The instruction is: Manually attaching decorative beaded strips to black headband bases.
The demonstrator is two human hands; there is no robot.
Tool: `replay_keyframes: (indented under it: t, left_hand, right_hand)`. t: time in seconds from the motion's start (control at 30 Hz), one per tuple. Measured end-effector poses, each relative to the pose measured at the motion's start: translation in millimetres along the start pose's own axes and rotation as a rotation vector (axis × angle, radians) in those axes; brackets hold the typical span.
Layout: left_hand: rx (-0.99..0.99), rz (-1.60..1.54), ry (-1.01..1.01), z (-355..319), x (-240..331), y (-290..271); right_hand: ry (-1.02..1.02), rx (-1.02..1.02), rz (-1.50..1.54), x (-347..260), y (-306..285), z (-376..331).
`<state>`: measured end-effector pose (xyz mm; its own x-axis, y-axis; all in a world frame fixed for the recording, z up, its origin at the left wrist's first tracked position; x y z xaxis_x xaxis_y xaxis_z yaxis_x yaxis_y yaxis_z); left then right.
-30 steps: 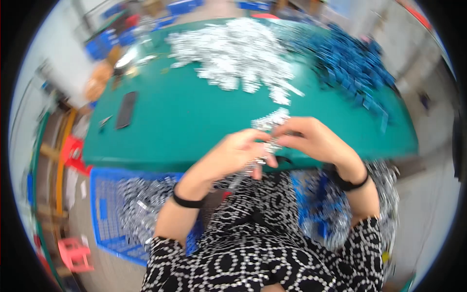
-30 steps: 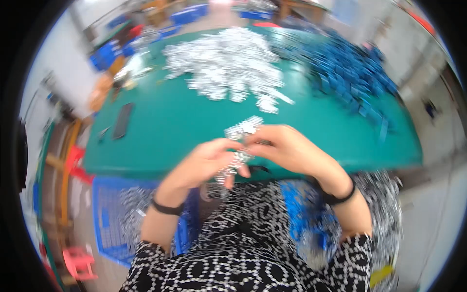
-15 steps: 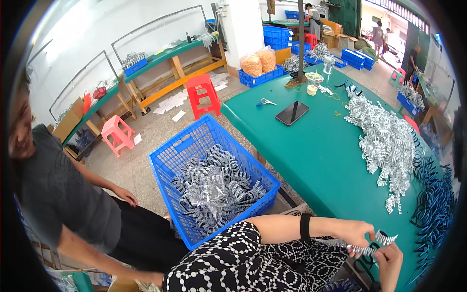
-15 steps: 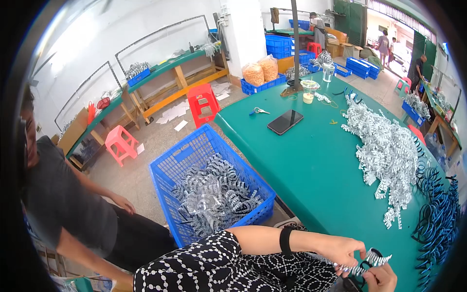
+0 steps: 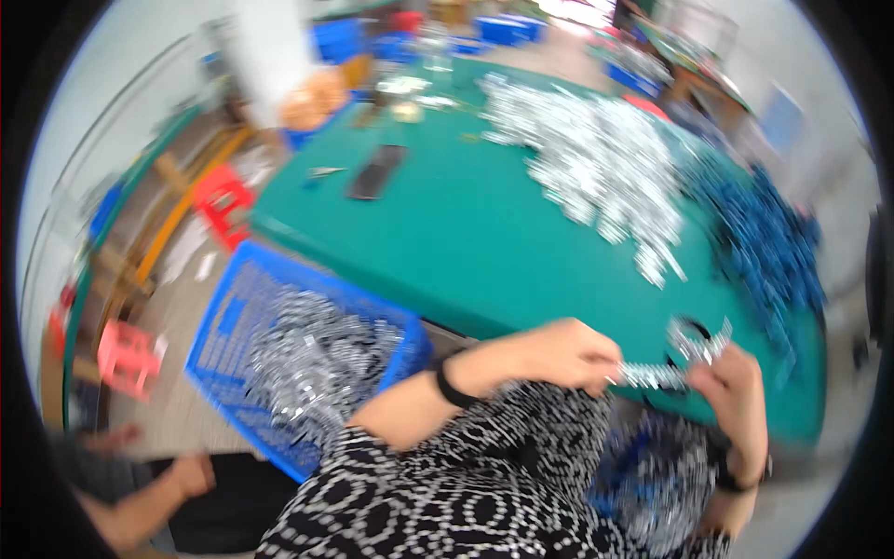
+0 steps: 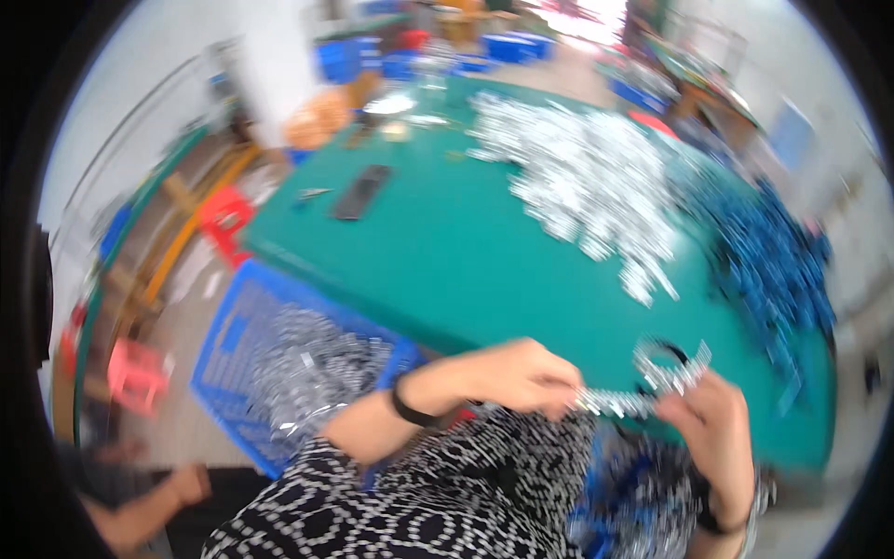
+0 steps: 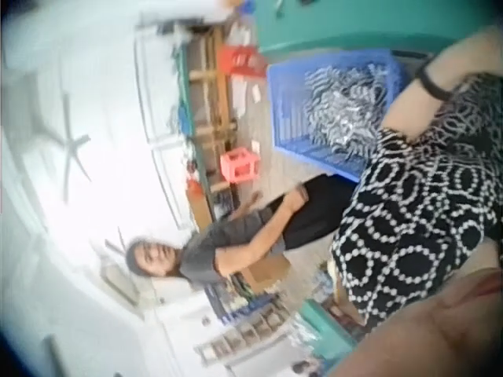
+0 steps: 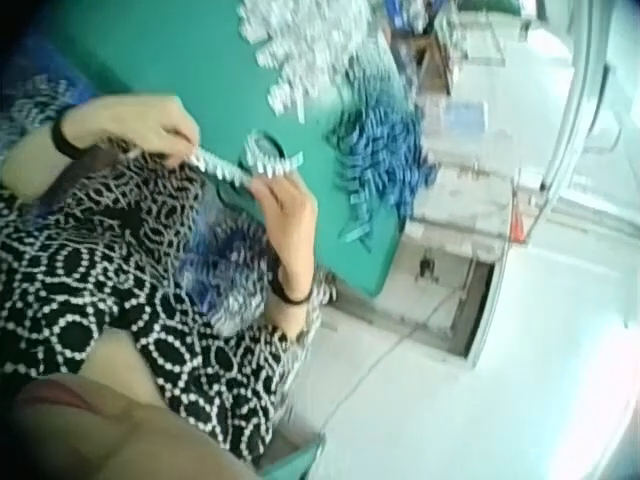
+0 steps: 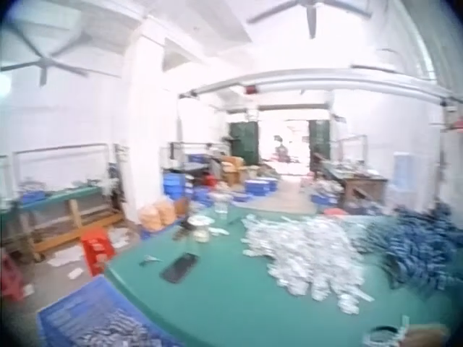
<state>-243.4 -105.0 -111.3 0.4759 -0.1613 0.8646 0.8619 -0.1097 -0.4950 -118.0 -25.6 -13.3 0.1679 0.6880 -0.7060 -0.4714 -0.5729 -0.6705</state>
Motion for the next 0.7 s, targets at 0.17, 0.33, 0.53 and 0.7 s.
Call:
replay_keyframes:
  t: [0.17,0.33,0.53,0.7]
  left_hand:
    - [0.189,-0.123,-0.137,-17,-7,-30]
    - [0.315,0.170,0.105,-18,20,-31]
    - [0.389,0.294,0.134,-23,36,-33]
    - [0.354,0.338,0.086,-24,40,-34]
  right_hand:
    - [-0.094,-0.073,0.215,-5,8,19]
    - [0.015,-0.048,0.420,12,7,0]
    - [-0.080,-0.106,0.547,16,16,-13]
    - [-0.108,-0.133,0.609,20,21,-16]
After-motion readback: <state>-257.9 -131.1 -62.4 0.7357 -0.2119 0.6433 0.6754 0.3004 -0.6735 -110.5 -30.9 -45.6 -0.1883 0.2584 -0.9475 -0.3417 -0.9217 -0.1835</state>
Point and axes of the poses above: each hand's wrist, its own z-axis towards the middle knuckle, its own y-axis out of the palm, x = y × z, the point moved 9 cm from there along z, towards the middle knuckle, and after that the axes turned 15 degrees about z, right-handed, at the moved point
